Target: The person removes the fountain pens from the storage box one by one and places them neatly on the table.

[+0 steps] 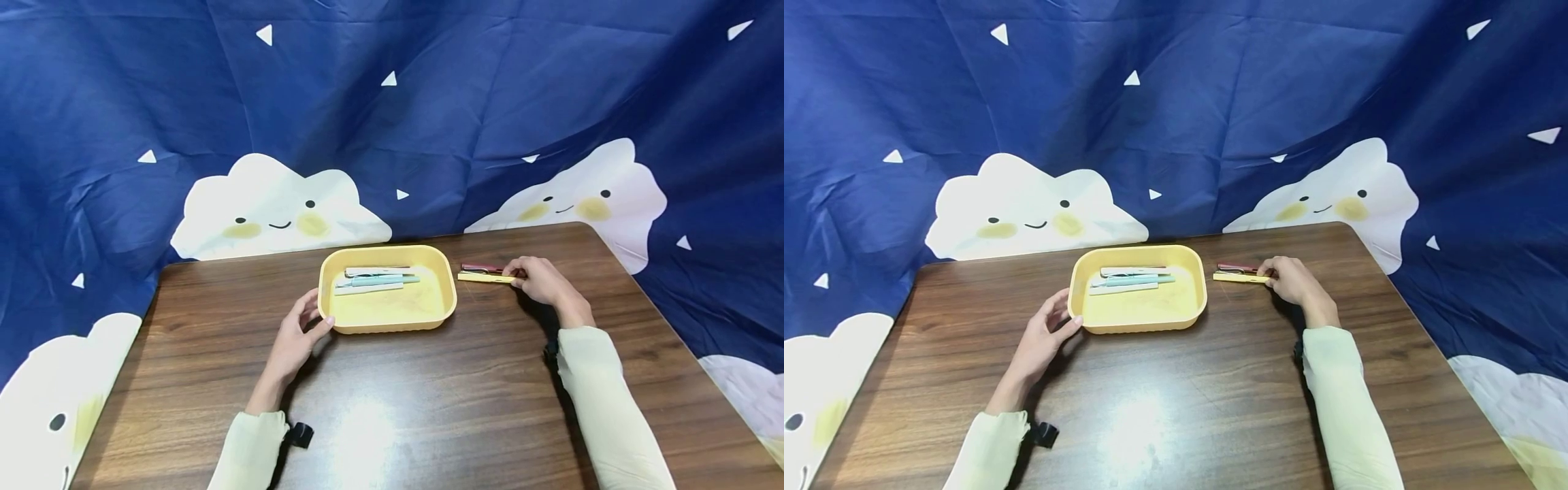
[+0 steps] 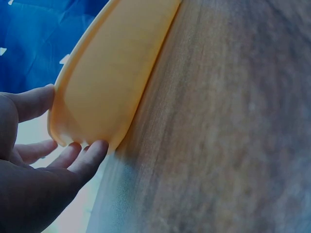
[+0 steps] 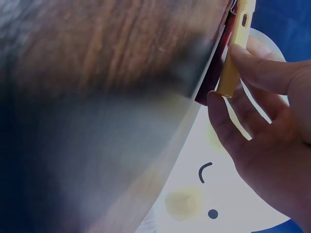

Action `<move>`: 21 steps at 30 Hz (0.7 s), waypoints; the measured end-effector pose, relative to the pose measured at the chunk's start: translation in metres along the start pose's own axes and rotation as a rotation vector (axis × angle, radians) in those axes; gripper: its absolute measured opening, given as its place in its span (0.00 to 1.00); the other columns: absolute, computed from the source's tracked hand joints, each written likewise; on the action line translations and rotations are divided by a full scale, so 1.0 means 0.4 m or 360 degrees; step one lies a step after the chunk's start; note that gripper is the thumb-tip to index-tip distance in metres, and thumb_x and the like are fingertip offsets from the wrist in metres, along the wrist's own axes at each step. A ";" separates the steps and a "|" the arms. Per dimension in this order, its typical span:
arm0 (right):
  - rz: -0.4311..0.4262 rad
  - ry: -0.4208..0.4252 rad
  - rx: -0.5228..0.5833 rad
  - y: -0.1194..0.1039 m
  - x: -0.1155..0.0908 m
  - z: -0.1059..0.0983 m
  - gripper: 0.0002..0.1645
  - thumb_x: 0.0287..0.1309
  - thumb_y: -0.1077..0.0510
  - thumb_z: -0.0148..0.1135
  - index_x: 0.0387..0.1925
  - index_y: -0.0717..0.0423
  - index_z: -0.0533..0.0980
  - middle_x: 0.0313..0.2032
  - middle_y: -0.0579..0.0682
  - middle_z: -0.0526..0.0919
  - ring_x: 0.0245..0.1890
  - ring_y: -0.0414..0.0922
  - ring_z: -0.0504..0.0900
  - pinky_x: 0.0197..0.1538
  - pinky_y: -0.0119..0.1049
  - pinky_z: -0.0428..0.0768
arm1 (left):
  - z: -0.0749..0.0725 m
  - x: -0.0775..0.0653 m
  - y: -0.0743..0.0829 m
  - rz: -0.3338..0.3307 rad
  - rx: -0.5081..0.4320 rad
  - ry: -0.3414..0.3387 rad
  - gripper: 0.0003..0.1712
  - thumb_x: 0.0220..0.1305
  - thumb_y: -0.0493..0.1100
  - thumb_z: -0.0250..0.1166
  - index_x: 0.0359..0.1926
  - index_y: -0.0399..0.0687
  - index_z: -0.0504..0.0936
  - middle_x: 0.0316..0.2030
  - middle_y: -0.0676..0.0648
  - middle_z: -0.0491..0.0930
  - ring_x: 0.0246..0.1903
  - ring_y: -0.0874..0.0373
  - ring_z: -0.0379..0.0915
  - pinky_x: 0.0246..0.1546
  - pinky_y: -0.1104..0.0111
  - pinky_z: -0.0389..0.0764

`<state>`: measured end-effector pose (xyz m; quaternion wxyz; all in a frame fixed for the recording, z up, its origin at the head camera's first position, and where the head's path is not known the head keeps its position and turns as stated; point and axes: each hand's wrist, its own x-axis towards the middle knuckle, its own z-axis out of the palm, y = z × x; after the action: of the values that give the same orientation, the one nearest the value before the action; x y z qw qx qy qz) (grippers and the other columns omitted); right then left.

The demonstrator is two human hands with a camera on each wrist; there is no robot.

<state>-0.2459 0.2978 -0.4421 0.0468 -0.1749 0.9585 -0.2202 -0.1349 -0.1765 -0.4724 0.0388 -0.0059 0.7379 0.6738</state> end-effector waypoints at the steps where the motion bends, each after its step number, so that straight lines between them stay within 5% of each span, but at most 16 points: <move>1: 0.0001 -0.0001 -0.0001 0.000 0.001 0.000 0.09 0.60 0.73 0.64 0.39 0.61 0.84 0.35 0.55 0.84 0.36 0.51 0.80 0.44 0.51 0.77 | 0.000 0.000 0.000 -0.0001 0.0000 0.0001 0.38 0.67 0.35 0.68 0.74 0.42 0.63 0.65 0.36 0.69 0.66 0.42 0.66 0.51 0.75 0.75; 21: 0.0034 -0.0002 -0.0002 0.010 0.014 0.016 0.09 0.60 0.73 0.63 0.39 0.61 0.83 0.36 0.56 0.84 0.37 0.53 0.80 0.45 0.52 0.77 | 0.001 0.001 0.000 -0.0005 -0.0007 0.0004 0.38 0.67 0.34 0.68 0.74 0.42 0.63 0.65 0.35 0.69 0.66 0.42 0.66 0.50 0.75 0.76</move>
<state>-0.2513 0.2965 -0.4498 0.0496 -0.1646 0.9605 -0.2188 -0.1351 -0.1759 -0.4725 0.0390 -0.0078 0.7364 0.6754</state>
